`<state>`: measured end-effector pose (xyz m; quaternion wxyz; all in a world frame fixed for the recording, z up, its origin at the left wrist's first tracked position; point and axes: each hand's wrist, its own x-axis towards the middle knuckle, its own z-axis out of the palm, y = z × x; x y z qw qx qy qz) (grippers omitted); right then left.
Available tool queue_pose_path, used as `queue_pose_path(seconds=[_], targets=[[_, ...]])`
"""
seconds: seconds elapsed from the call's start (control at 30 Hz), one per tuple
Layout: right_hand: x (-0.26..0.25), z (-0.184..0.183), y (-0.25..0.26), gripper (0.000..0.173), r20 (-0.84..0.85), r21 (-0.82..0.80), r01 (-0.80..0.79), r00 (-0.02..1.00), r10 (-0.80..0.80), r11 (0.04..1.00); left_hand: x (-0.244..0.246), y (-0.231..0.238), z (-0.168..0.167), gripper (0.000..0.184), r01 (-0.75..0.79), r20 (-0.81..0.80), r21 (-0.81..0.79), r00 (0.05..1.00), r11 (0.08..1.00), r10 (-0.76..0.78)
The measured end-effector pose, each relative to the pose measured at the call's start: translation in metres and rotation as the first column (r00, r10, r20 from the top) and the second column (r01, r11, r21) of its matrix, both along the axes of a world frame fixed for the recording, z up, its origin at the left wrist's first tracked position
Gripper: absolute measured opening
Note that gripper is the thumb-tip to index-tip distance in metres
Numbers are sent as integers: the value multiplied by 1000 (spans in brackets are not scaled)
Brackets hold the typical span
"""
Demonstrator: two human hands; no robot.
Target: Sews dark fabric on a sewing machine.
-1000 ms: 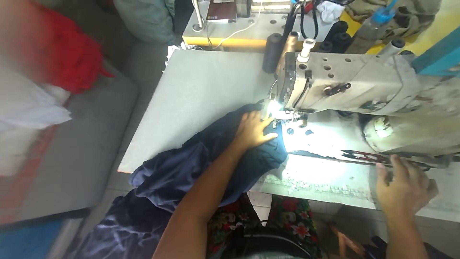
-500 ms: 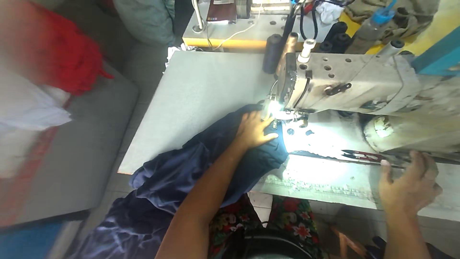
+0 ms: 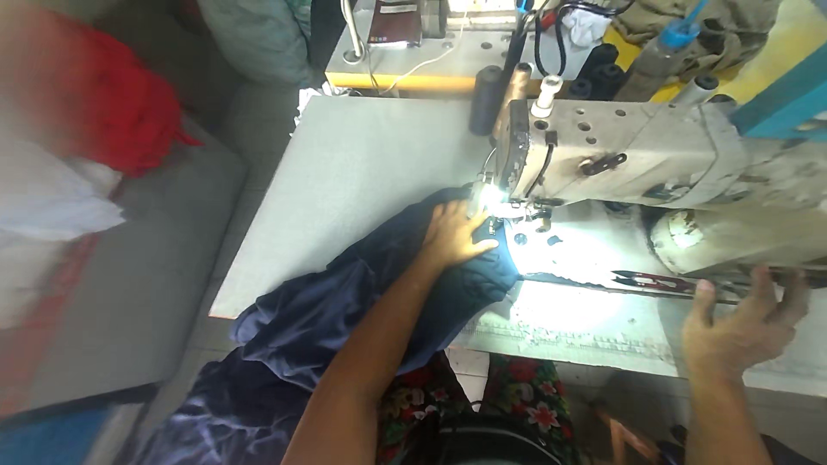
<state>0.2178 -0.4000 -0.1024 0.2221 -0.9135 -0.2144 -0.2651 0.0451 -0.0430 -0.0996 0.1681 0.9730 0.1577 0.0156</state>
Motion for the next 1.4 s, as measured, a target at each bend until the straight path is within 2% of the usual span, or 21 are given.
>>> queue_pose_path(seconds=[0.17, 0.3, 0.4, 0.47, 0.53, 0.6, 0.7, 0.83, 0.9, 0.97, 1.0, 1.1, 1.17, 1.23, 1.3, 1.37, 1.4], targets=[[-2, -2, -3, 52, 99, 67, -51, 994, 45, 996, 1, 0, 0, 67, 3, -22, -5, 1000, 1000, -3], [-20, 5, 4, 39, 189, 50, -221, 960, 208, 974, -4, 2, 6, 62, 17, 15, -54, 1000, 998, -16], [-45, 10, 23, 30, 49, 37, -422, 906, 420, 906, -26, 1, 9, 45, 119, 138, -79, 985, 990, -108], [-57, 12, 46, 30, -98, 10, -559, 825, 557, 829, -45, 0, 16, 38, 227, 154, -38, 964, 973, -219], [-67, 12, 73, 26, -199, -55, -678, 727, 657, 733, -58, 2, 23, 40, 283, 106, 46, 952, 958, -287], [-70, 7, 100, 16, -233, -90, -779, 623, 747, 621, -64, 5, 32, 42, 311, 44, 103, 948, 945, -316], [-69, 0, 130, 24, -258, -72, -861, 504, 824, 503, -66, 3, 38, 43, 346, 4, 92, 938, 934, -347], [-69, 5, 143, 13, -317, 10, -888, 434, 843, 460, -62, -11, 48, 46, 360, -69, -59, 929, 931, -364], [-69, 7, 143, 11, -340, 81, -892, 394, 854, 444, -58, -18, 68, 55, 292, -231, -153, 918, 944, -322], [-69, 8, 142, 12, -345, 135, -904, 341, 875, 406, -54, -23, 94, 62, 215, -446, -194, 850, 957, -281], [-70, 9, 143, 12, -344, 145, -911, 319, 883, 386, -56, -25, 100, 57, 230, -449, -171, 847, 958, -284], [-72, 9, 147, 19, -343, 150, -929, 272, 899, 339, -71, -40, 113, 27, 344, -157, -71, 923, 936, -351], [-74, 12, 152, 21, -374, 173, -923, 262, 890, 344, -81, -59, 123, 19, 404, 78, -41, 913, 914, -400], [-76, 23, 155, 21, -360, 200, -922, 247, 899, 333, -84, -81, 132, 21, 448, 142, -164, 892, 879, -428], [-79, 28, 153, 18, -256, 158, -937, 266, 929, 312, -81, -94, 130, 25, 437, 171, -378, 899, 816, -403], [-88, 30, 141, 14, -242, 118, -934, 303, 922, 338, -73, -92, 112, 23, 366, 217, -620, 930, 694, -296], [-94, 28, 132, 16, -256, 106, -925, 329, 909, 365, -69, -87, 97, 23, 316, 231, -694, 949, 647, -215]])
